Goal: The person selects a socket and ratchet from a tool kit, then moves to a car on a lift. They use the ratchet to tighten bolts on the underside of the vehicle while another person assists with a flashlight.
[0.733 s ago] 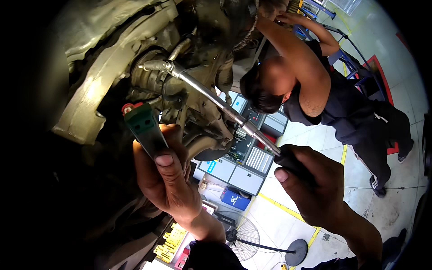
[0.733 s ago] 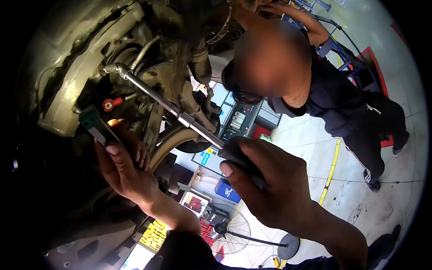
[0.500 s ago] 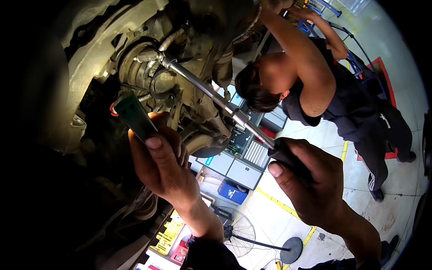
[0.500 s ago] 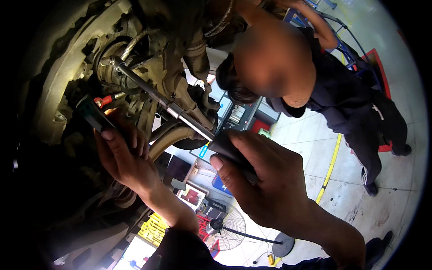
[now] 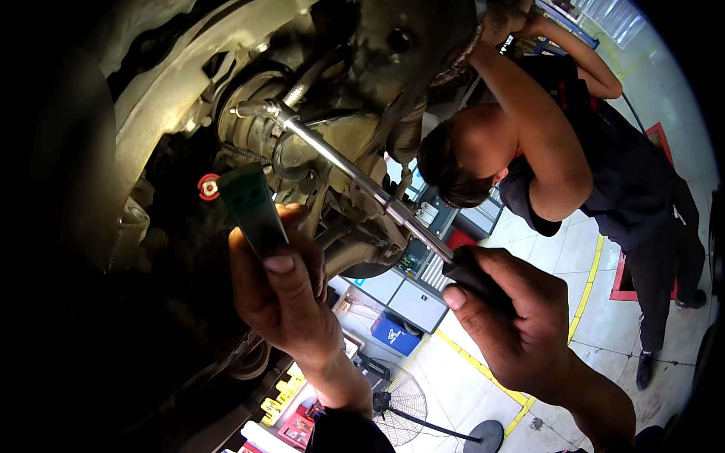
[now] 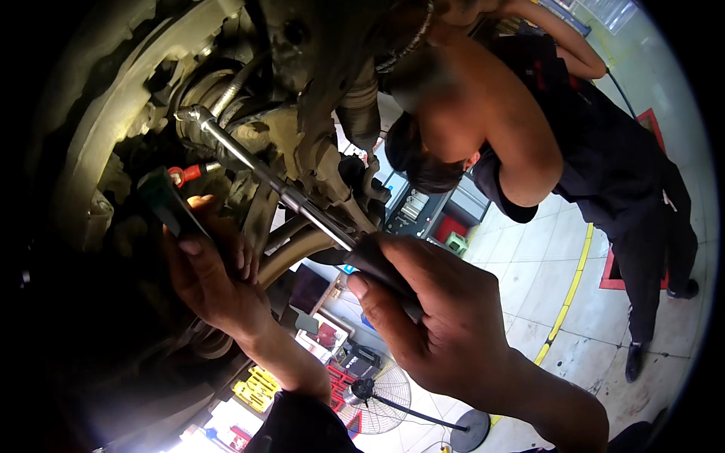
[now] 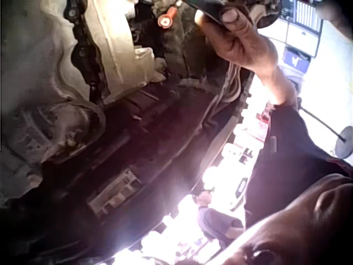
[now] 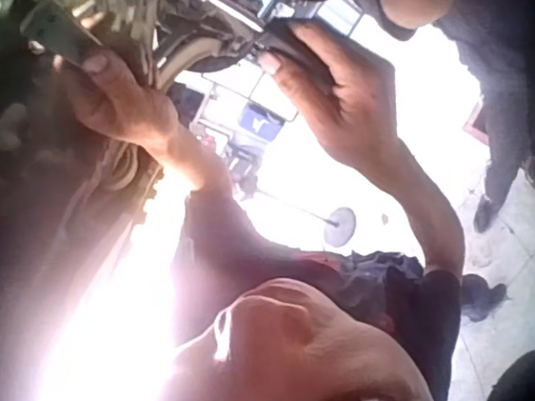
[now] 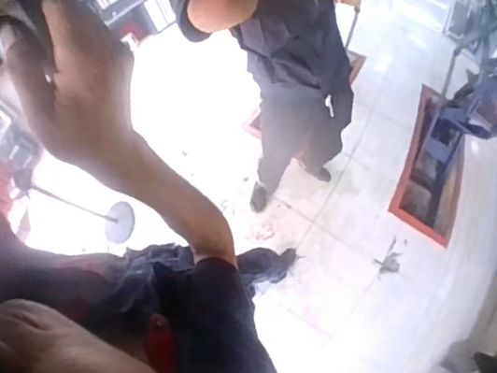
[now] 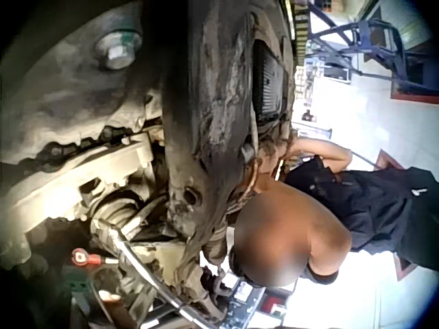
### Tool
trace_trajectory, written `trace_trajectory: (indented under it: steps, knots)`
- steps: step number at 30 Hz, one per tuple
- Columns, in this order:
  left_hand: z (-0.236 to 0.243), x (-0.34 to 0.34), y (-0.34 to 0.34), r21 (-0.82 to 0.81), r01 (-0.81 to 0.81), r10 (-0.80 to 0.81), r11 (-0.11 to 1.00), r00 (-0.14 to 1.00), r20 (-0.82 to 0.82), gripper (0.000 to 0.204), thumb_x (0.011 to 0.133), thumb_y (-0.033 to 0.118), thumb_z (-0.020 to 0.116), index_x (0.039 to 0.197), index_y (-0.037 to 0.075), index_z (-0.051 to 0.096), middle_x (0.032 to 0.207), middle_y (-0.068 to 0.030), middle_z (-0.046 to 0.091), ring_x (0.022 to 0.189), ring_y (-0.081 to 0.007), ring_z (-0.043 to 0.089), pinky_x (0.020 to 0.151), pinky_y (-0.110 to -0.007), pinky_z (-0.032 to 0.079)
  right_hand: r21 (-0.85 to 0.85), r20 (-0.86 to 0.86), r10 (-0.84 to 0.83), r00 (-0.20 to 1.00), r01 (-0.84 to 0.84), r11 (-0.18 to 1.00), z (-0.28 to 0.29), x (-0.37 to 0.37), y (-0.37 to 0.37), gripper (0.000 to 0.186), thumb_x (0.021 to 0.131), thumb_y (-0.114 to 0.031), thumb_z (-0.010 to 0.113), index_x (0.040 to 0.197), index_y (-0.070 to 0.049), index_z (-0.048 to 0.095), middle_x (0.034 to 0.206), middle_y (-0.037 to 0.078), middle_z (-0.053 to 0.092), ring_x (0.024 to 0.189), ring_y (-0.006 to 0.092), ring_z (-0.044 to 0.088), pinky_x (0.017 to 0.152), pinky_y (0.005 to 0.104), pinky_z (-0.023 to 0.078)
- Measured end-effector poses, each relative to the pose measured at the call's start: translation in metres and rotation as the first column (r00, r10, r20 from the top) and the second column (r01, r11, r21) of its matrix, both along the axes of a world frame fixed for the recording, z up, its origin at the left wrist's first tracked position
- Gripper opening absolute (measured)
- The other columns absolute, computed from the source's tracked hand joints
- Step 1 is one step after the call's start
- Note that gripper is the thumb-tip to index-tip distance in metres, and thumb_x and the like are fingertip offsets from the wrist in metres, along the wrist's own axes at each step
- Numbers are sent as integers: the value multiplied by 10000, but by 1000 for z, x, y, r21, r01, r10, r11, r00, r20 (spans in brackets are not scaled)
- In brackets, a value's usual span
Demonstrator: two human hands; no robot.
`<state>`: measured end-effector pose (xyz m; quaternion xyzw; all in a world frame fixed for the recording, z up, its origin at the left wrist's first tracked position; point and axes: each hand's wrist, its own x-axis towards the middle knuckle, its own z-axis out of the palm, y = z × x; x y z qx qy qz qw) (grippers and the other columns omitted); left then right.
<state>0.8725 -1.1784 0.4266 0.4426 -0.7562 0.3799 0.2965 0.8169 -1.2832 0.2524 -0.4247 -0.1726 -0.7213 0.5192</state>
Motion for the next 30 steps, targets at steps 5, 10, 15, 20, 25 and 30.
trace_trajectory:
  steps: [5, 10, 15, 20, 25, 30]
  knots:
    - [2, -9, -23, -59, 69, -70, 996, 998, -11, 469, 1030, 390, 535, 1167, -59, 549, 619, 7, 460, 463, -9, 318, 416, -180, 187, 20, 87, -29, 996, 27, 999, 17, -3, -11, 221, 911, -32, 677, 1089, 84, 618, 802, 102, 639, 672, 106, 581, 603, 241, 472]
    - [3, -8, -38, -106, 45, -51, 993, 997, -56, 497, 1029, 402, 536, 1130, -85, 544, 605, 0, 458, 451, -8, 296, 409, -183, 188, 10, 54, -78, 995, 78, 997, 36, 0, -30, 223, 890, -21, 698, 1086, 64, 634, 819, 127, 658, 682, 160, 627, 609, 274, 493]
    - [6, -9, -44, -130, 20, -29, 991, 998, -63, 503, 1041, 401, 511, 1166, -86, 540, 603, -7, 451, 437, -17, 286, 401, -179, 191, 23, 52, -74, 996, 73, 997, 52, 5, -37, 229, 863, -13, 716, 1069, 51, 637, 823, 139, 664, 659, 221, 652, 596, 301, 504]
    - [11, -20, -47, -98, -8, 0, 995, 997, -74, 512, 1044, 400, 504, 1189, -90, 531, 596, -8, 442, 434, -24, 284, 400, -180, 196, -13, 40, -8, 999, 8, 1000, 59, -2, -50, 250, 843, 0, 717, 1071, 43, 623, 833, 152, 659, 649, 263, 664, 563, 321, 503]
    - [15, -35, -55, -190, -66, 64, 980, 998, -13, 515, 1049, 391, 495, 1185, -105, 520, 593, -4, 439, 439, -21, 277, 401, -183, 201, 4, 20, -114, 993, 113, 994, 78, -8, -47, 272, 846, -112, 703, 1048, 19, 577, 763, 127, 597, 625, 283, 624, 510, 376, 482]
    - [13, -30, -48, -237, -129, 144, 963, 988, 50, 500, 1055, 386, 484, 1176, -98, 524, 594, -4, 440, 443, -19, 284, 403, -182, 202, 119, 40, -243, 969, 237, 964, 94, 1, -38, 526, 910, -531, 609, 772, -28, 546, 693, 89, 558, 471, 218, 586, 411, 348, 463]
